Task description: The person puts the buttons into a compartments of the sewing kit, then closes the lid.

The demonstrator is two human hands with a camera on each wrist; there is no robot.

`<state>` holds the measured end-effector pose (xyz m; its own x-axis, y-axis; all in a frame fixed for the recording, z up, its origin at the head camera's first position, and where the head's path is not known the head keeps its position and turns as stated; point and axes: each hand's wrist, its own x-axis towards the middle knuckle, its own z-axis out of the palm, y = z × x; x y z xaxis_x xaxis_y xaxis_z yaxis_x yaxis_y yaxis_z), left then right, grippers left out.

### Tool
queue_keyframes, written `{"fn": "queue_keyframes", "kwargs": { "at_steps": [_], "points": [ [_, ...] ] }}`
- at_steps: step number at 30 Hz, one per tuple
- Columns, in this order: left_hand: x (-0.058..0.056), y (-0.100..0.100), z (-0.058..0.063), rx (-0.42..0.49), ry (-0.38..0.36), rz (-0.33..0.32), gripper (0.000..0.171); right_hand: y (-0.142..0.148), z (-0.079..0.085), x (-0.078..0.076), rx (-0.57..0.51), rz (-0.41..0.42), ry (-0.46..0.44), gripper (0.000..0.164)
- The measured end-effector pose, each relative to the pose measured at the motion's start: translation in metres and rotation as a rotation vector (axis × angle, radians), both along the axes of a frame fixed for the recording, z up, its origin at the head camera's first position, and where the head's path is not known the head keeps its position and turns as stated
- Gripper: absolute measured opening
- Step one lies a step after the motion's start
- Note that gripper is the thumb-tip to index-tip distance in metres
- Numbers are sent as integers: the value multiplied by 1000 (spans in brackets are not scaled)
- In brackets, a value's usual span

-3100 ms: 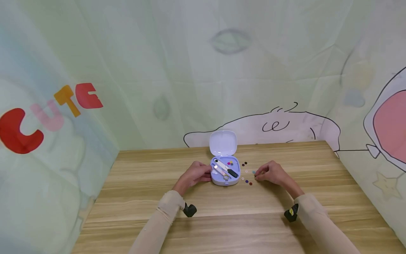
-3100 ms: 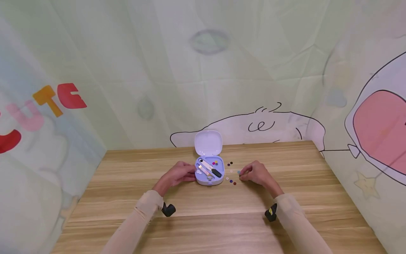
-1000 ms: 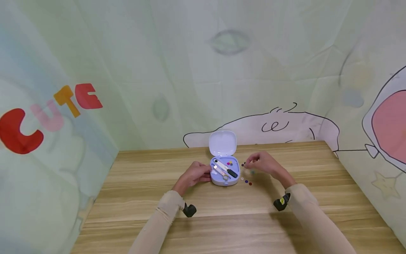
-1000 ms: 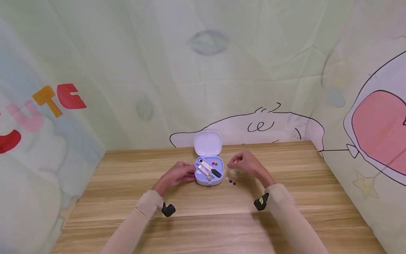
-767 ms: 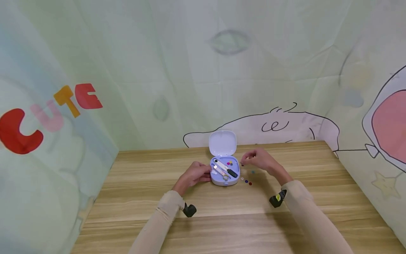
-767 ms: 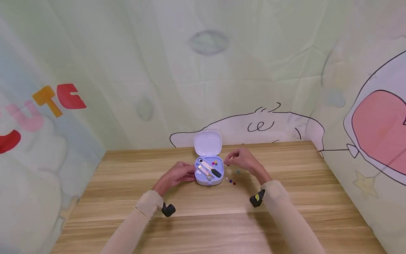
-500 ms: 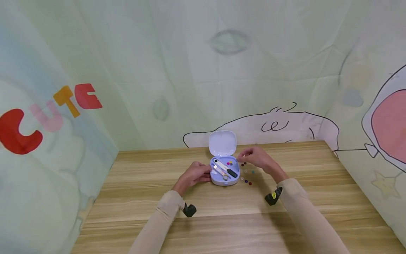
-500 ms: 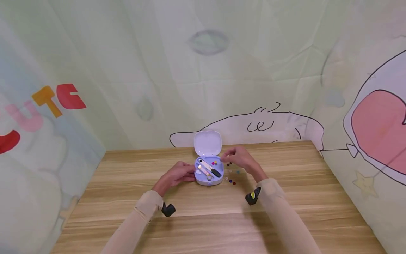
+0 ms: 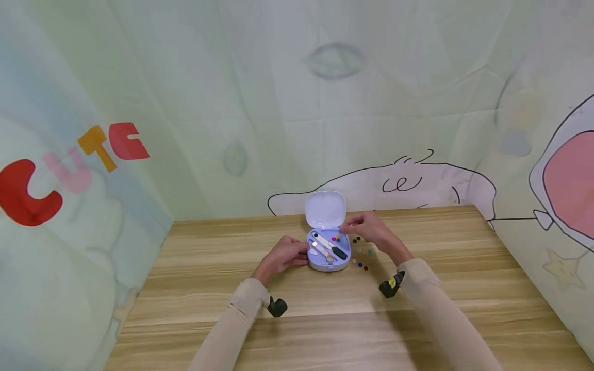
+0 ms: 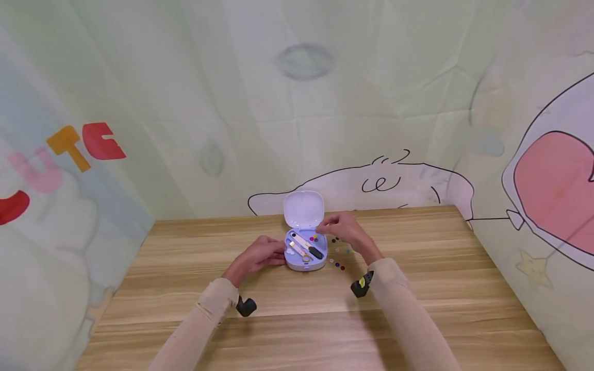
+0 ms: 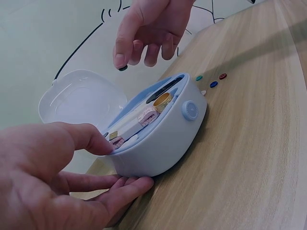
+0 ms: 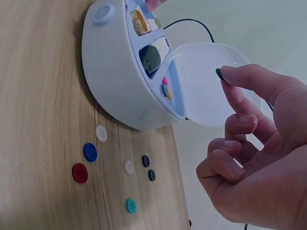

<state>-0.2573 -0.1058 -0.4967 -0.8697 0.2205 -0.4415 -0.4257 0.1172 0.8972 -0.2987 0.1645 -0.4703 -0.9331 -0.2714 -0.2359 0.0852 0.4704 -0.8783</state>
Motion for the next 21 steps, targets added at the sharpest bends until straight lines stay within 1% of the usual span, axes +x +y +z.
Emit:
{"fn": "queue_keyframes", "kwargs": {
  "at_steps": [3,7,13,21],
  "points": [
    [0,0,0,-6,1,-5,22,-2,-1,-1,-13,-25,-9,27],
    [0,-1,-1,-3,1,-10,23,-4,-3,-2,-22,-33,11,32],
    [-1,0,-1,0,0,-14,23,-4,-2,1,-23,-21,44,39],
    [0,0,0,0,2,-10,21,8,1,4,-30,-12,61,47]
  ]
}}
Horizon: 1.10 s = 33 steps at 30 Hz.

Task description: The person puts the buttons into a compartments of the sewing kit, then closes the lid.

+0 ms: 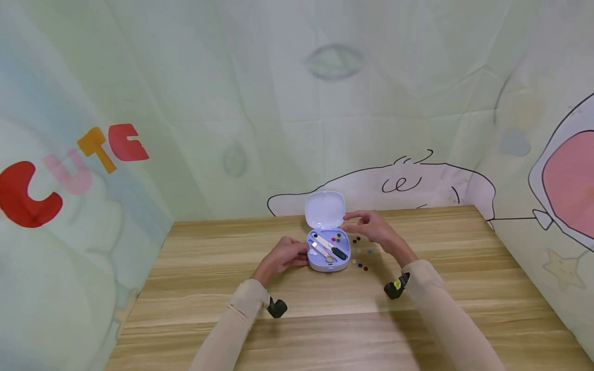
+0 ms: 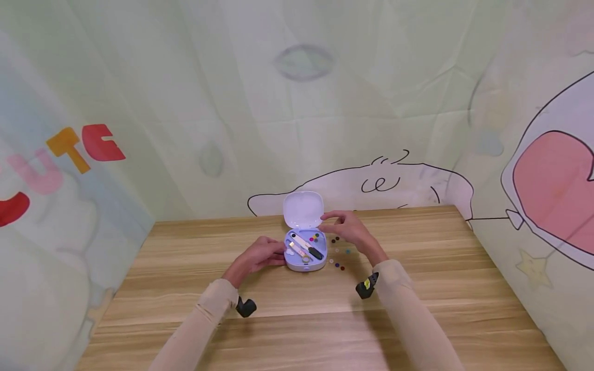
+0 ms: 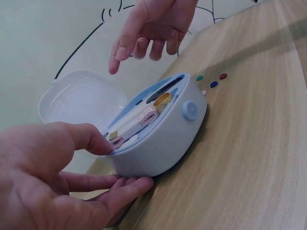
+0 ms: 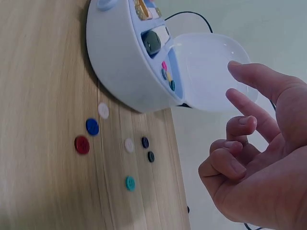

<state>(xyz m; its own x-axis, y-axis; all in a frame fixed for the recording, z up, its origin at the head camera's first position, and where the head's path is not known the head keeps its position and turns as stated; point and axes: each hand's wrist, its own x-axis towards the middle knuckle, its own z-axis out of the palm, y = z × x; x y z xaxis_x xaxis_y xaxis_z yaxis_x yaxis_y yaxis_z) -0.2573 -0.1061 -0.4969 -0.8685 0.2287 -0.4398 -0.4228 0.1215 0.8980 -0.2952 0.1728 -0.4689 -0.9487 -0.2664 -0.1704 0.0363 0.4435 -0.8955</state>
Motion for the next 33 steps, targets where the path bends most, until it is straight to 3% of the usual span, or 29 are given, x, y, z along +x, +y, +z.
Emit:
{"fn": "queue_keyframes", "kwargs": {
  "at_steps": [10,33],
  "points": [
    [1,-1,3,-5,-3,-3,22,20,-8,3,-8,52,32,50],
    [2,0,3,-6,-6,4,24,46,-28,14,49,45,7,43]
  ]
}}
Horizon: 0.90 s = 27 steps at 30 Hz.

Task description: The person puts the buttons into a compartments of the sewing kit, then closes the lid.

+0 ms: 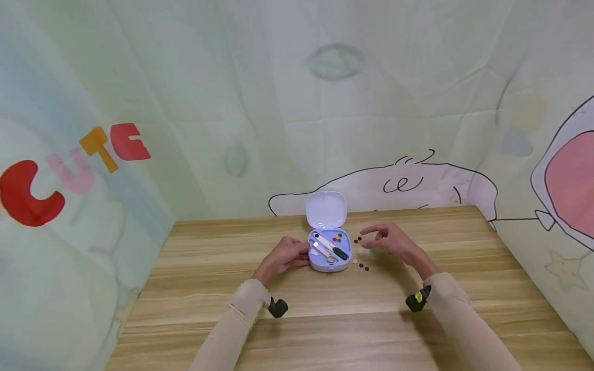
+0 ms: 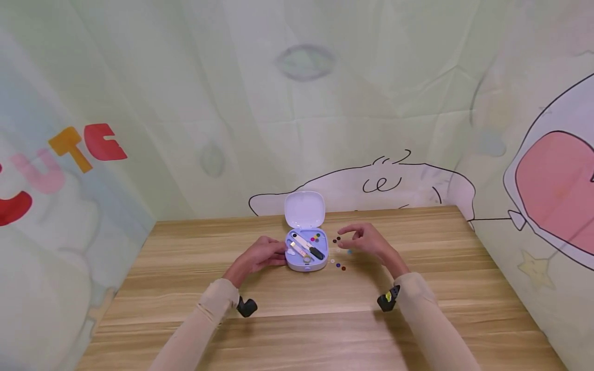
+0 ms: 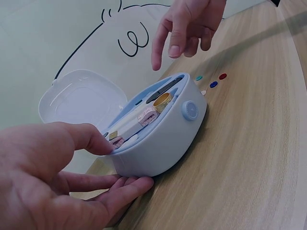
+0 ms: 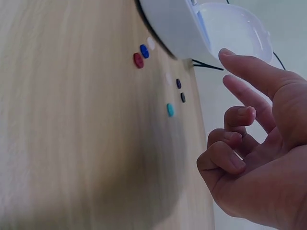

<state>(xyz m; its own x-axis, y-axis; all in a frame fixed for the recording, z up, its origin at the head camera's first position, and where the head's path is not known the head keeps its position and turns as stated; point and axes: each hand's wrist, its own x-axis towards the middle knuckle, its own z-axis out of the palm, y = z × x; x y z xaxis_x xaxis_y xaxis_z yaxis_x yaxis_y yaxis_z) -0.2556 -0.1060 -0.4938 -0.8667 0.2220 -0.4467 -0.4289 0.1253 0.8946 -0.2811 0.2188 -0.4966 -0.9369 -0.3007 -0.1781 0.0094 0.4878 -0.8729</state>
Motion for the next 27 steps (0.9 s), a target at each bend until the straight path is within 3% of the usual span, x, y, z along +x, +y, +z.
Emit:
{"fn": "queue_keyframes", "kwargs": {
  "at_steps": [21,27],
  "points": [
    [-1,0,-3,-5,3,3,25,13,-20,7,135,-21,42,32],
    [-2,0,-4,-4,8,-2,24,13,-23,7,177,-24,96,25]
  ]
}}
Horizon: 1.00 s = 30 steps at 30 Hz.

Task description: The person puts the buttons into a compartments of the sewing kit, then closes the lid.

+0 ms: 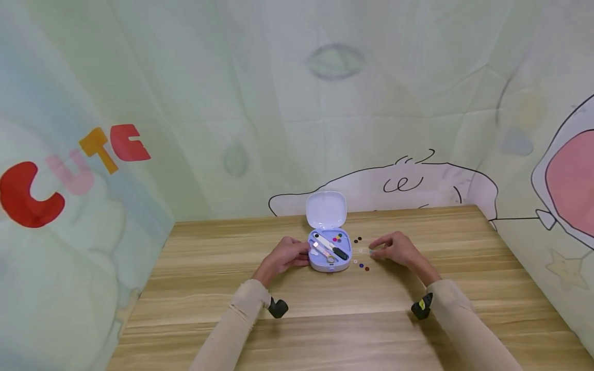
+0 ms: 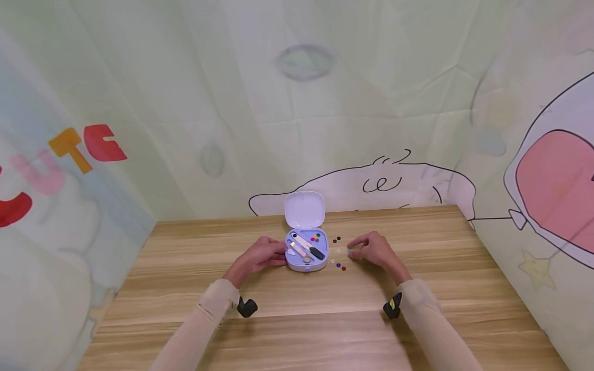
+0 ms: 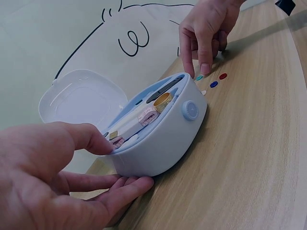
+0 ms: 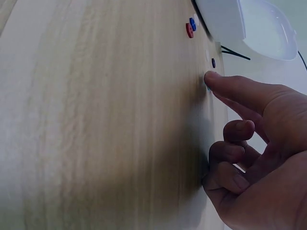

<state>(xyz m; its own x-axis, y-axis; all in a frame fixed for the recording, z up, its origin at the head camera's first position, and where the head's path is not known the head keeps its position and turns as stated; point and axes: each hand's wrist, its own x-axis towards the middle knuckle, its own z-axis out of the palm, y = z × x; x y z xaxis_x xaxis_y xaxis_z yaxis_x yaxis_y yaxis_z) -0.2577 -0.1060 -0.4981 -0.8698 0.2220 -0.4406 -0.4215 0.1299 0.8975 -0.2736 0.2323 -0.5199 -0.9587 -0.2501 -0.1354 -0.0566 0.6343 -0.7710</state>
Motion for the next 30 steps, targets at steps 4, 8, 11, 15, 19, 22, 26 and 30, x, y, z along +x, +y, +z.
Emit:
{"fn": "queue_keyframes", "kwargs": {
  "at_steps": [4,8,11,15,19,22,26,30],
  "points": [
    [0,0,1,-2,-2,-1,25,-1,-1,1,1,-2,32,20],
    [1,0,1,0,-5,-2,25,-1,-1,2,9,-9,29,16],
    [1,0,1,6,-3,-2,25,-2,-1,1,15,-10,22,12],
    [1,0,2,11,-2,0,24,-2,-1,1,20,-6,29,8],
    [1,0,3,10,-2,2,24,-4,0,2,23,0,37,7],
    [1,0,3,8,-2,2,24,-5,0,2,27,7,36,6],
    [1,0,3,6,-3,1,25,-6,1,2,34,7,33,5],
    [2,0,3,6,-2,-1,25,-6,1,3,29,6,25,6]
  ]
}}
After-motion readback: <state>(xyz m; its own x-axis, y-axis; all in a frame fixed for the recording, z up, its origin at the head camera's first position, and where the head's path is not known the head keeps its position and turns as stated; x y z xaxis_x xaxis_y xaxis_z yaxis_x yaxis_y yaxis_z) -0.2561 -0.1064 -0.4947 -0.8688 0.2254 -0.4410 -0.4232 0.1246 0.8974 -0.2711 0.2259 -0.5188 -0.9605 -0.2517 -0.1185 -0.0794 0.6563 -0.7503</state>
